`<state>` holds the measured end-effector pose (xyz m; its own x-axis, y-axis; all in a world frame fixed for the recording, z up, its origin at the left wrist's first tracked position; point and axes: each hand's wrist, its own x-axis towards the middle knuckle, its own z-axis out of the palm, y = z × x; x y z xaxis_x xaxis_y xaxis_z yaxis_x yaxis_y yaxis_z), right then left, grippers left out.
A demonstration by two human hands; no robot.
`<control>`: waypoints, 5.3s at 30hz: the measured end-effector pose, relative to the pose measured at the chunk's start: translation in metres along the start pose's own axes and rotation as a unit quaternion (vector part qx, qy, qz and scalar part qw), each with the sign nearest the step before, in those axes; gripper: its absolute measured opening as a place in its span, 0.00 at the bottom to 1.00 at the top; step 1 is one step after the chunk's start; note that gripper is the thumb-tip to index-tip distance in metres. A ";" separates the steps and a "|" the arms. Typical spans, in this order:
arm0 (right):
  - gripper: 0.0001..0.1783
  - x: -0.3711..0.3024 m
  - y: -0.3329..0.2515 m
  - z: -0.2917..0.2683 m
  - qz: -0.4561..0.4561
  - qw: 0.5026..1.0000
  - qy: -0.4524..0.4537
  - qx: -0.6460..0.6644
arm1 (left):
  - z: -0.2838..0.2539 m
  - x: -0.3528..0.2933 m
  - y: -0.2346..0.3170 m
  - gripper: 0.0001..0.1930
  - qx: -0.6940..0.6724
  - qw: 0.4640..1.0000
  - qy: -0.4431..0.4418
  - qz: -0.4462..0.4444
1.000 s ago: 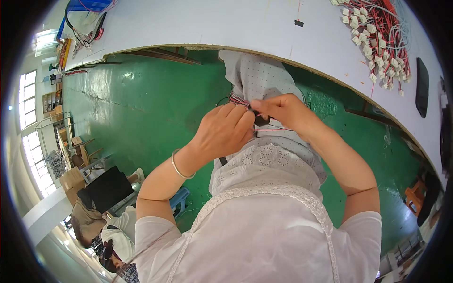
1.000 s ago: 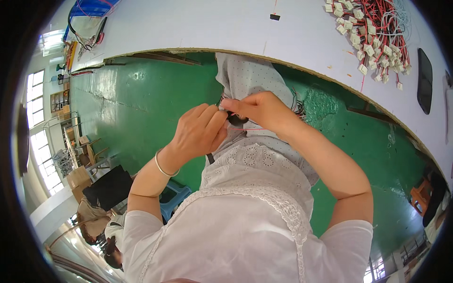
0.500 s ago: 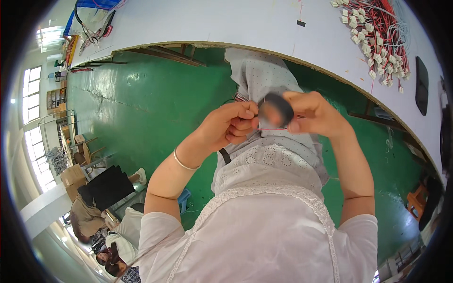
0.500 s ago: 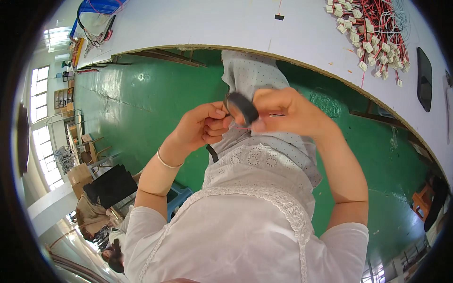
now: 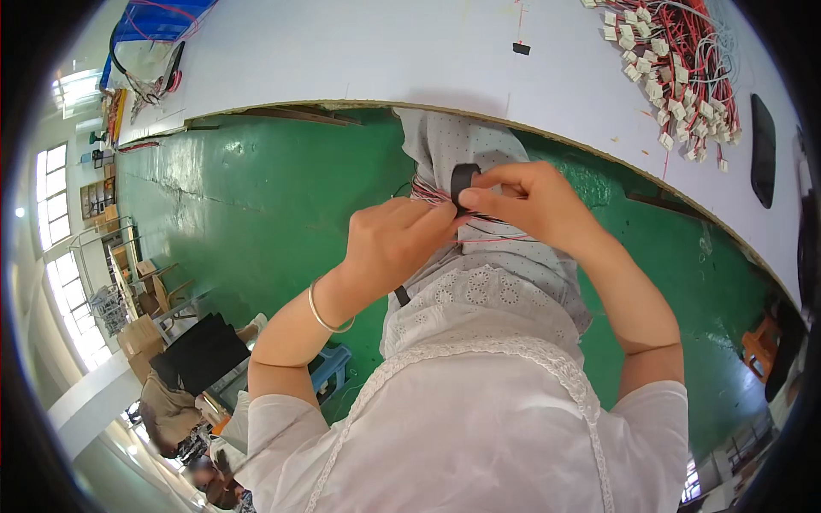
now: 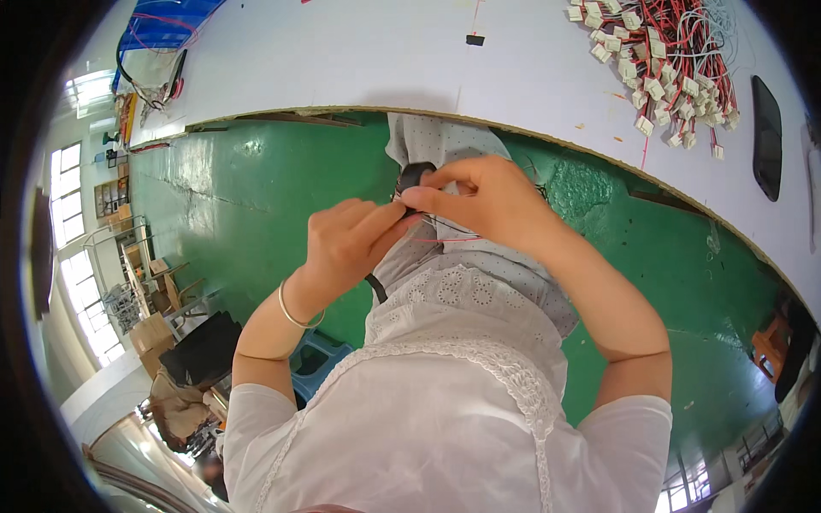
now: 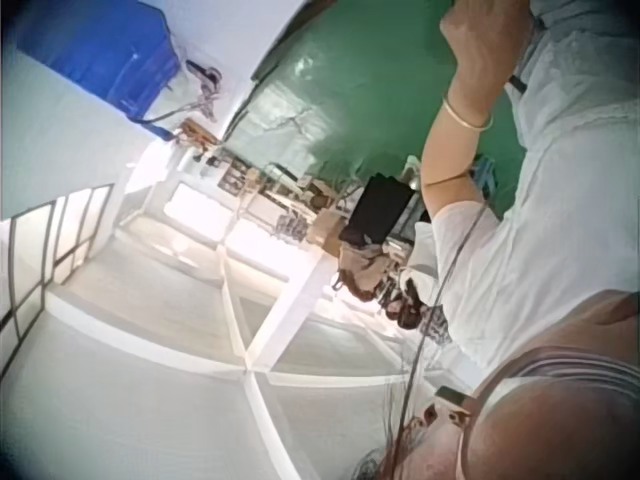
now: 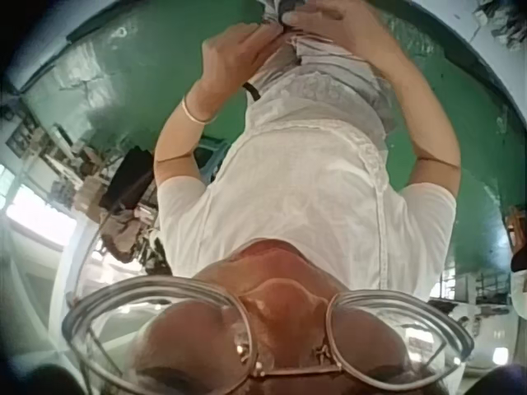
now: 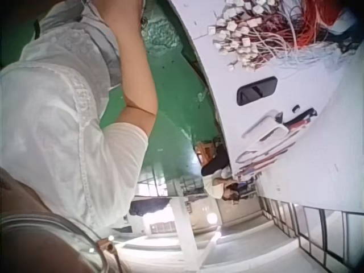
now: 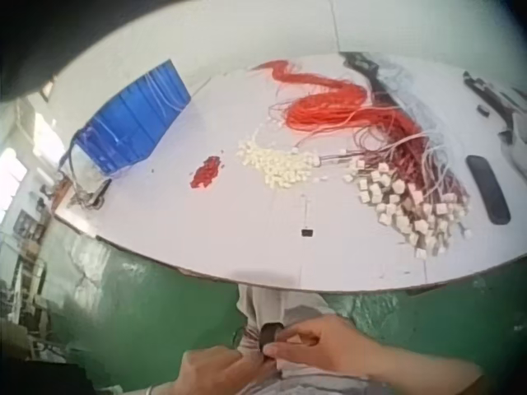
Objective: The person is assembling wiring harnesses by attaching connectors to wire ends and wrapping wire bundles with tape.
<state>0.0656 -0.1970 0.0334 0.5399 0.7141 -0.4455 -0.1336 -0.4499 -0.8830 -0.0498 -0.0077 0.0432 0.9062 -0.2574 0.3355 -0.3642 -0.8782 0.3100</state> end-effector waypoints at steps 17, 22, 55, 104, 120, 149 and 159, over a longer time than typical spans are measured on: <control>0.15 -0.028 0.024 -0.034 -0.230 0.941 -0.198 0.151 | -0.021 -0.004 0.001 0.11 -0.673 0.560 -0.253 -0.411; 0.16 -0.036 0.018 -0.030 -0.334 0.930 -0.133 -0.077 | -0.001 0.003 -0.002 0.06 -0.377 0.907 -0.175 -0.064; 0.18 -0.055 0.024 -0.049 -0.199 0.962 -0.187 0.025 | -0.004 0.004 0.015 0.08 -0.620 0.576 -0.297 -0.442; 0.10 -0.060 0.049 -0.043 -0.330 0.937 -0.051 -0.100 | 0.009 0.014 0.018 0.07 -0.408 0.851 -0.288 -0.162; 0.12 -0.035 0.051 -0.002 0.022 0.958 0.048 0.283 | 0.037 0.006 0.027 0.03 -0.056 0.997 0.013 0.048; 0.22 -0.025 0.054 -0.011 0.039 0.996 0.080 -0.031 | 0.036 0.019 0.031 0.05 0.165 0.964 0.038 0.203; 0.14 -0.030 0.077 0.000 -0.026 0.945 0.032 0.324 | 0.041 0.007 0.041 0.06 -0.113 0.993 -0.008 -0.019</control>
<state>0.0394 -0.2535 -0.0212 0.6057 0.6833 -0.4077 -0.5754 0.0223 -0.8176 -0.0497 -0.0621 0.0221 0.9230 -0.2331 0.3061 -0.3665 -0.7750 0.5148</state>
